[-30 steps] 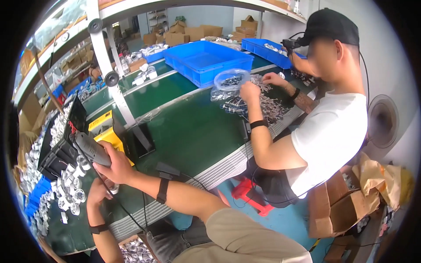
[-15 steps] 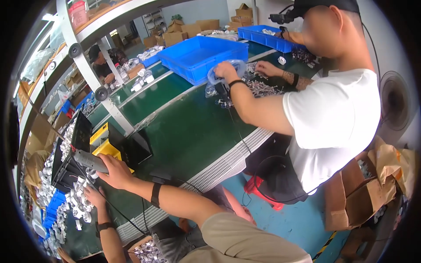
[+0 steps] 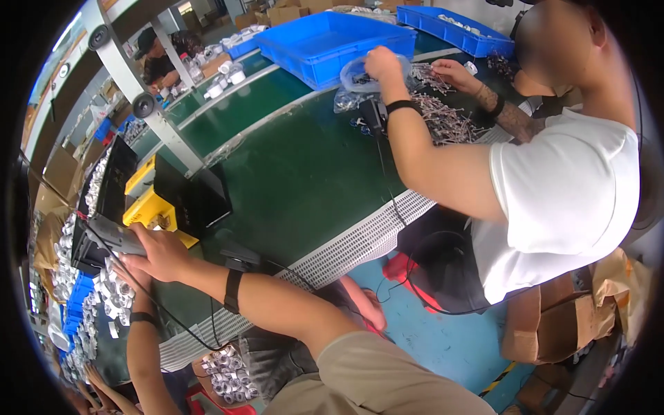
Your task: Assemble small electronic components by placing parts together and securing them with an electric screwdriver.
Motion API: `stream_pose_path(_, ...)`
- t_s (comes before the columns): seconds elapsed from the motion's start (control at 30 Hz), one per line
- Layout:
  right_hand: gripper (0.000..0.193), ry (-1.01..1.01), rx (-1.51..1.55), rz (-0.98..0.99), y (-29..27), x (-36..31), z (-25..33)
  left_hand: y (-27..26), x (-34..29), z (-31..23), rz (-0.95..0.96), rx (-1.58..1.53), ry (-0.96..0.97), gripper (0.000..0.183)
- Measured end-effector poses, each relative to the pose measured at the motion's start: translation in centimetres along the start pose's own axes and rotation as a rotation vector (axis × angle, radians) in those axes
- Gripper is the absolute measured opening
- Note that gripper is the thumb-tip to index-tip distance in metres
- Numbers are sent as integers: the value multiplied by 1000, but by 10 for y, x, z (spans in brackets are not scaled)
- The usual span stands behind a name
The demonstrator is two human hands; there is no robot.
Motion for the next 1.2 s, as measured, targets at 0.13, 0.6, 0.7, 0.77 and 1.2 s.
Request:
stream_pose_path(0.13, 52, 26, 67, 64, 10, 2, 2, 18, 13, 58, -319, -93, 271, 65)
stream_pose_path(0.6, 67, 111, 234, 172, 30, -13, -4, 22, 63, 28, 247, 258, -180, 78)
stream_pose_path(0.7, 71, 126, 266, 220, 30, -15, -9, 5, 52, -51, 349, 279, -225, 80)
stream_pose_path(0.77, 70, 142, 282, 248, 29, -15, -9, 31, 50, -49, 250, 190, -123, 75)
stream_pose_path(1.2, 98, 67, 284, 167, 64, -35, -14, -77, 36, -90, -454, -525, 635, 29)
Point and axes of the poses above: each hand's wrist, its own x-axis towards the middle knuckle, its own y-axis out of the palm, z = x × y, the point moved 5 cm from there along x, towards the middle knuckle, and after that the axes turned 6 degrees about -x, right-handed, at the moved point
